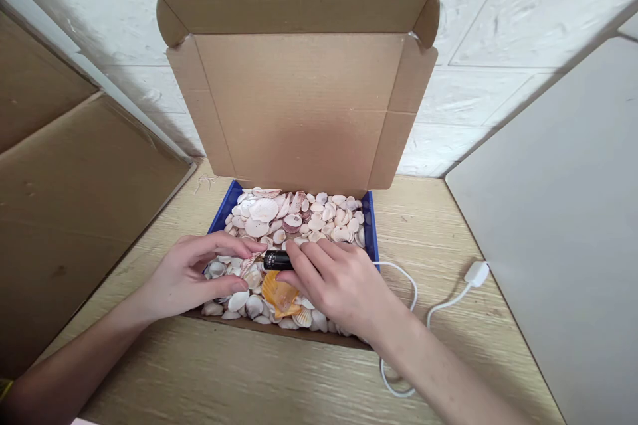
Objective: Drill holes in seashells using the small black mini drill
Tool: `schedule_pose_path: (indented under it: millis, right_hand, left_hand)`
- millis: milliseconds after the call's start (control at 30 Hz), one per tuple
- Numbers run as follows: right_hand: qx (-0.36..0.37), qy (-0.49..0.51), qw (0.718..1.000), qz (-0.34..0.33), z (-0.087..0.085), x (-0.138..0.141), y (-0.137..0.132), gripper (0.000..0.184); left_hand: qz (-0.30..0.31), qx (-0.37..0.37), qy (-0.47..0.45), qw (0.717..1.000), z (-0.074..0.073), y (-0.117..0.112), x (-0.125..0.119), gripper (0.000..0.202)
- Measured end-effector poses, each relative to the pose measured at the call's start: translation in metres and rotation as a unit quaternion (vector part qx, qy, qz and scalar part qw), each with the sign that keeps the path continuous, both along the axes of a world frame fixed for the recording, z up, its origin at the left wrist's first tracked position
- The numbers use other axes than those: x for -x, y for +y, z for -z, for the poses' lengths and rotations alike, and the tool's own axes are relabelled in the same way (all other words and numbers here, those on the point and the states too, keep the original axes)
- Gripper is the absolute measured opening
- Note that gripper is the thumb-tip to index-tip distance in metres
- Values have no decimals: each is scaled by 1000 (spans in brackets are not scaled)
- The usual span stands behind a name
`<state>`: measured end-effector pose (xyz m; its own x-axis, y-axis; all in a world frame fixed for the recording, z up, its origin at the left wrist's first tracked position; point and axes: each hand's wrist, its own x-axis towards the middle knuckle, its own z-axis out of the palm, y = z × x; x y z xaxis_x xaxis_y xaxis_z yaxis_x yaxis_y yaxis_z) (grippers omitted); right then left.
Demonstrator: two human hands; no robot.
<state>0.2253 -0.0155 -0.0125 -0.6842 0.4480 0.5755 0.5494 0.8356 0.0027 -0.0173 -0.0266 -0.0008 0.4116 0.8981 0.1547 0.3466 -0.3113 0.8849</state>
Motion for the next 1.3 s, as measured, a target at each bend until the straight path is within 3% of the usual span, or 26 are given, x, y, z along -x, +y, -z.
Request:
schedule_pose_path:
  millis: [1033,1300]
  right_hand:
    - [-4,0,1000,12,0,0,0,26]
    - [-1,1,1000,8,-1,0,1,26]
  left_hand:
    - [36,-63,36,997,0,0,3,18]
    - [36,-40,44,998,-1,0,3,16]
